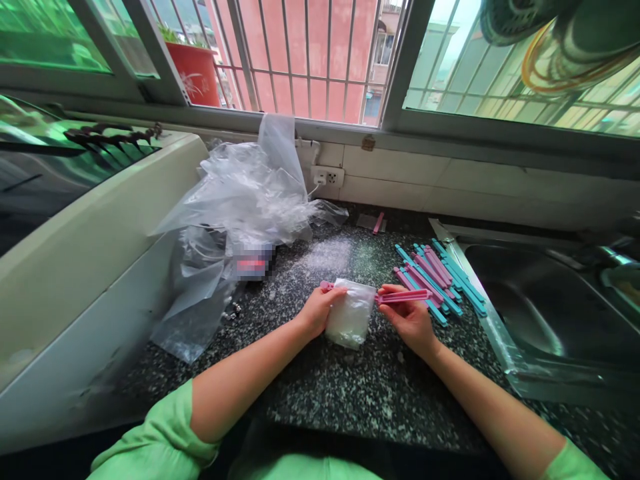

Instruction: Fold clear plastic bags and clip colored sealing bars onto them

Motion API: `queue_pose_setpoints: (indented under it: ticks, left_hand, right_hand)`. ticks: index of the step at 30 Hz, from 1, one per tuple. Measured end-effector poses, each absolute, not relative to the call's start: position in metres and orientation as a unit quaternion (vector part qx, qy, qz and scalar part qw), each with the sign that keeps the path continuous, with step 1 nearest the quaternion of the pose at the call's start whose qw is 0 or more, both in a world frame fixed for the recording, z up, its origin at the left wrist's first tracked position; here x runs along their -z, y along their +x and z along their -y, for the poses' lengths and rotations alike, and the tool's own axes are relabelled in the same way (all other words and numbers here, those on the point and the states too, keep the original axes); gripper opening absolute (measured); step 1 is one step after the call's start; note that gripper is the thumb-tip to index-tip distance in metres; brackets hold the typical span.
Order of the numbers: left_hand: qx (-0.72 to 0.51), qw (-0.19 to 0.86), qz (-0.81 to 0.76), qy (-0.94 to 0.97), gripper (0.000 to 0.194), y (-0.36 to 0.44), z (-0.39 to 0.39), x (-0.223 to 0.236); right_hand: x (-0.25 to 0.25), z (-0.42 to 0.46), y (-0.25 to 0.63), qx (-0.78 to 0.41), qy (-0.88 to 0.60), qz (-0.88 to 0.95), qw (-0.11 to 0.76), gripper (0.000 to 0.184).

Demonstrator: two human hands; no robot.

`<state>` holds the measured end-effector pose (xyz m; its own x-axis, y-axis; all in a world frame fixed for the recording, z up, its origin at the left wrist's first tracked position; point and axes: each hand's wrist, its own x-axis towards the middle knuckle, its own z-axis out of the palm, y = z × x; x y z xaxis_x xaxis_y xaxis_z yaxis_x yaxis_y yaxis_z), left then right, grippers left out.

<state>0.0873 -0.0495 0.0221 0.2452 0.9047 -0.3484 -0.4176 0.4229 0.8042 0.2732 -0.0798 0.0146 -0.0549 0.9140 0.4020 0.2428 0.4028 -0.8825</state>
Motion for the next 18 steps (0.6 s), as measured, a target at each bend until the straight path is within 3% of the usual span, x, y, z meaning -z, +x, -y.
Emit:
queue_pose_setpoints:
  ticks: [10, 18]
  left_hand:
    - [-0.456, 0.735, -0.407, 0.294, 0.028, 0.0889, 0.0522, -0.0221]
    - [-0.428, 0.755, -0.398, 0.298, 0.027, 0.0893, 0.0544, -0.0233]
  right_hand:
    - [-0.0175, 0.0836, 0.2725, -0.227, -0.432, 0.684, 0.543, 0.008]
    - [-0.0231, 0.0829, 0.2742, -0.154, -0.417, 0.743, 0.5, 0.017]
